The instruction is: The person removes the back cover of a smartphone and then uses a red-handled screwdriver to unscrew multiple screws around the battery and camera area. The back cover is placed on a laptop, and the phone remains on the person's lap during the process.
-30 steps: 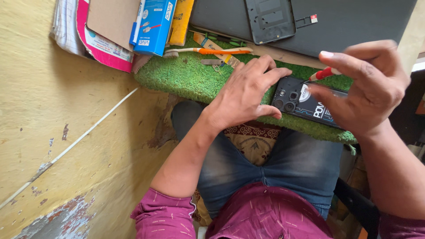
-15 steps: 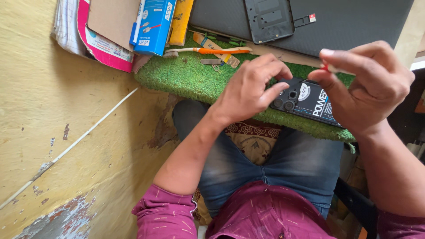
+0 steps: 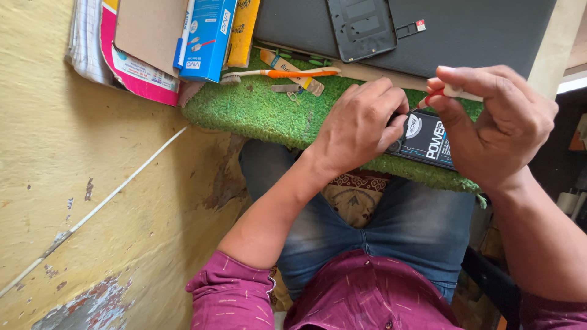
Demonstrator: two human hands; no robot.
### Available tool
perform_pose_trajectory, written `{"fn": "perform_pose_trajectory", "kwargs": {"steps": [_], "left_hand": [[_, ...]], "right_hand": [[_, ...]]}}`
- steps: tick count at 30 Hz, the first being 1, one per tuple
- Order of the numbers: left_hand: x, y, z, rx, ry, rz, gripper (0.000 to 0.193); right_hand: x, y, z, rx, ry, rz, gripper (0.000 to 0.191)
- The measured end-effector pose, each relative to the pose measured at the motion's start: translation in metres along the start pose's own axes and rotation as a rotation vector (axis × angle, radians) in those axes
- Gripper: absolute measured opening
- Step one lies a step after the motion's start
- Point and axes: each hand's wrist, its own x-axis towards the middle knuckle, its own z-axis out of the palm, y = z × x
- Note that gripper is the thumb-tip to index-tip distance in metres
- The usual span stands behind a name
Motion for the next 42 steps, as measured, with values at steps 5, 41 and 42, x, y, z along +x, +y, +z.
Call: {"fn": "perform_pose_trajectory", "kwargs": {"steps": [5, 41, 42], "left_hand": [[0.001, -0.004, 0.004, -0.003, 0.015, 0.020, 0.015], [0.020, 0.002, 0.006, 0.367, -0.125, 0.146, 0.004], [0.020, 0.003, 0.008, 0.410, -0.145, 0.153, 0.002]], "right_hand": [[0.000, -0.007, 0.000, -0.035, -0.019, -0.032, 0.030], [-0.016, 0.007, -0.016, 0.151, 0.084, 0.006, 0.017], [-0.019, 0.007, -0.018, 0.140, 0.090, 0.013, 0.017]]}}
